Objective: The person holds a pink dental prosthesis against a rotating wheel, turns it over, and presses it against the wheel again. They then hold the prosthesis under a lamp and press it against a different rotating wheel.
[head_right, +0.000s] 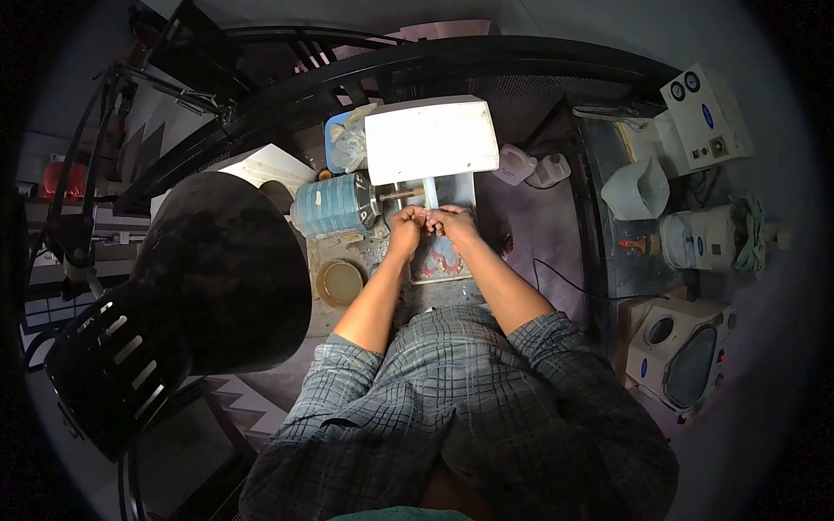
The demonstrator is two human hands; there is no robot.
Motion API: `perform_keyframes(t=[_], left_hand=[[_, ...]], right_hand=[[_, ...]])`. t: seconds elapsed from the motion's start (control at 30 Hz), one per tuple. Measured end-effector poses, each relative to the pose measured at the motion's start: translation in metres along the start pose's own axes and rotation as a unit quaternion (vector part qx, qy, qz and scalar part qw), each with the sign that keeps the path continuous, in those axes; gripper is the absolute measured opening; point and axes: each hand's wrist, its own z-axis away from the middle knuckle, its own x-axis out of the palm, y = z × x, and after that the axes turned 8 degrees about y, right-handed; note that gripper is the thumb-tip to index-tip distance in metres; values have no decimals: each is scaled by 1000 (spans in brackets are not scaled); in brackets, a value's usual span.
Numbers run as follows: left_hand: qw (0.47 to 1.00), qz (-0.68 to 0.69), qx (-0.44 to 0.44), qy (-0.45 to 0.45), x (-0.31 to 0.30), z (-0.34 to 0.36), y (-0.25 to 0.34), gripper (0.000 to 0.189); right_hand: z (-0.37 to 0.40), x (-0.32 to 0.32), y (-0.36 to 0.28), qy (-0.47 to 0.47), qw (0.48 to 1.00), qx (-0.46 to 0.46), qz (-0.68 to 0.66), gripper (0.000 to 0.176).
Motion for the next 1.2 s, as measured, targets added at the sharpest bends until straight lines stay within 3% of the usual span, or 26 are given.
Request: perform_keyframes(t=[0.1, 0.3, 0.4, 0.47, 0.87, 0.97, 1.17, 1.2], left_hand=[[999, 18, 50, 12, 2, -1, -6, 14], [984, -114, 111, 77, 11, -8, -17, 16], [981, -134, 95, 101, 14, -7, -17, 15], [995, -50, 45, 70, 11, -5, -12, 18], [996, -62, 20, 58, 15, -13, -12, 18], [996, -72, -10, 60, 14, -11, -11, 17], [952, -292, 3, 90, -3, -8, -33, 15], [931, -355, 9, 85, -4, -3, -32, 17]], right_hand=[[-5, -1, 6, 1, 1000, 4, -12, 6], [-11, -5, 8, 24, 998, 27, -42, 7], [-11, -4, 8, 29, 998, 29, -38, 6], [-9, -4, 6, 32, 999, 25, -33, 4], [-14, -10, 4, 29, 997, 47, -57, 4], [-13, -7, 2, 43, 998, 48, -8, 5], [-16, -14, 19, 65, 983, -44, 169, 10], [-13, -13, 18, 101, 947, -155, 263, 11]])
